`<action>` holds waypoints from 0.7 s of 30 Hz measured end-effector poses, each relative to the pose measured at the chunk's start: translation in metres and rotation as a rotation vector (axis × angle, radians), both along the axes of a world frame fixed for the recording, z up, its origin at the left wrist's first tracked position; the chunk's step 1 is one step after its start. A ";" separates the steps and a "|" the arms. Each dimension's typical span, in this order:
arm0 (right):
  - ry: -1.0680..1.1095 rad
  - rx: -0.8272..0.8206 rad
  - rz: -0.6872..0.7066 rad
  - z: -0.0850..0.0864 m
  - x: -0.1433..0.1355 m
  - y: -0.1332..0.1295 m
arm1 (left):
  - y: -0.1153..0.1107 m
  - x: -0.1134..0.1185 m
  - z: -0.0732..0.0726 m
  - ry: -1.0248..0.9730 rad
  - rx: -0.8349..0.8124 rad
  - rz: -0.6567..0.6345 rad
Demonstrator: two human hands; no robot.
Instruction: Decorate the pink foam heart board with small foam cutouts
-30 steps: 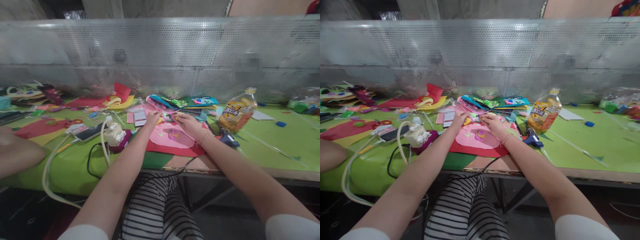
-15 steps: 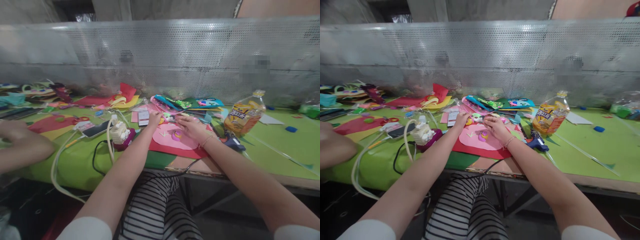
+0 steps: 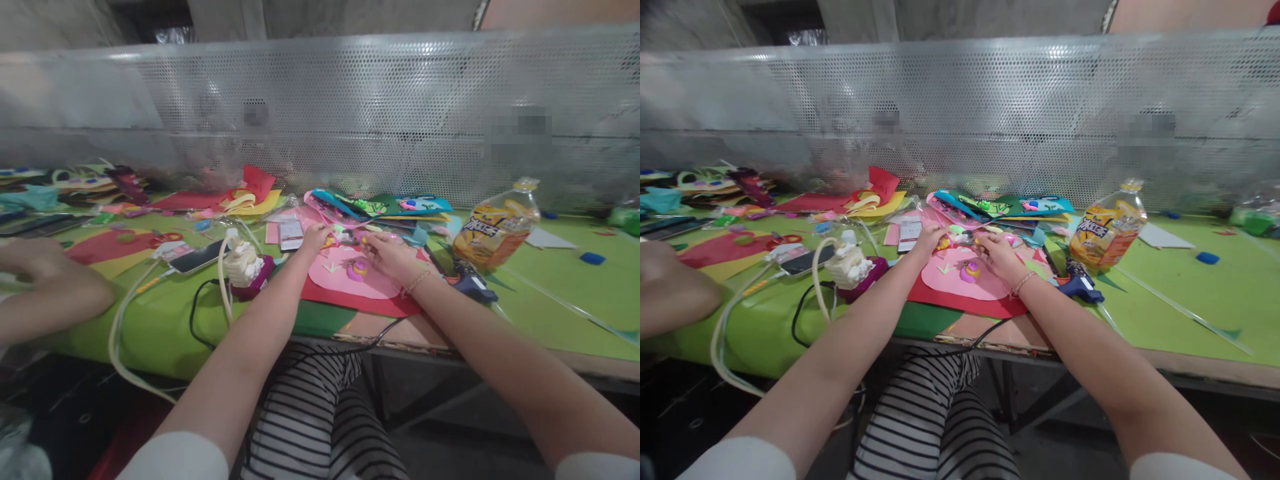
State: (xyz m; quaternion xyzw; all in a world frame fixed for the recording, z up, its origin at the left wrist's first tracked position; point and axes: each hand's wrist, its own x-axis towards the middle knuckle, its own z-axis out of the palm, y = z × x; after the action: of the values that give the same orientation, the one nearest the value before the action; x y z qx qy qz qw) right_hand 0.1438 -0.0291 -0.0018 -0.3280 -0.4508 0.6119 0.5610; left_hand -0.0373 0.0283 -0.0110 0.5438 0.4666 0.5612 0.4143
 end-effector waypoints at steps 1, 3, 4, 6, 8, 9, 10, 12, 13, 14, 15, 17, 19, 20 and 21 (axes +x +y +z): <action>0.011 -0.009 0.003 0.000 0.000 0.000 | 0.000 0.000 -0.001 0.001 0.008 -0.005; 0.019 -0.015 0.028 0.000 0.000 -0.001 | 0.001 0.000 -0.001 0.008 0.019 0.005; 0.012 -0.012 0.047 0.000 -0.001 -0.001 | 0.001 0.000 -0.002 0.012 0.013 0.007; -0.013 -0.009 0.069 0.000 -0.001 -0.002 | 0.000 0.000 -0.001 0.004 0.005 0.005; -0.027 -0.009 0.065 0.001 -0.001 -0.002 | -0.002 0.000 0.000 -0.011 0.012 -0.004; -0.028 -0.014 0.054 0.001 -0.001 -0.002 | -0.004 0.001 0.000 -0.021 0.018 -0.012; -0.022 -0.020 0.038 0.002 -0.001 -0.002 | -0.005 0.001 0.001 -0.029 0.021 -0.015; 0.003 -0.015 0.012 0.002 -0.001 -0.002 | -0.008 0.001 0.001 -0.040 0.011 -0.019; 0.015 0.002 0.011 0.002 -0.001 -0.002 | -0.009 0.002 0.002 -0.042 0.003 -0.020; 0.019 0.022 0.019 0.002 0.000 -0.003 | -0.009 0.002 0.002 -0.043 -0.002 -0.020; 0.014 0.041 0.034 0.002 0.000 -0.003 | -0.009 0.002 0.002 -0.041 -0.005 -0.022; -0.011 0.046 0.059 0.002 0.000 -0.003 | -0.008 0.002 0.002 -0.032 -0.003 -0.026; -0.025 0.020 0.060 0.001 0.001 -0.002 | -0.007 0.003 0.003 -0.017 0.001 -0.020; -0.024 0.012 0.051 0.001 0.001 -0.001 | -0.006 0.003 0.003 -0.012 -0.001 -0.019; -0.019 0.012 0.036 0.000 0.001 0.000 | -0.006 0.002 0.003 -0.011 -0.005 -0.018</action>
State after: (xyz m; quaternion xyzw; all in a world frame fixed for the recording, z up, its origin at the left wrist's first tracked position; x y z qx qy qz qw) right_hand 0.1446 -0.0293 -0.0016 -0.3224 -0.4657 0.6162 0.5473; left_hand -0.0348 0.0225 -0.0084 0.5438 0.4609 0.5591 0.4234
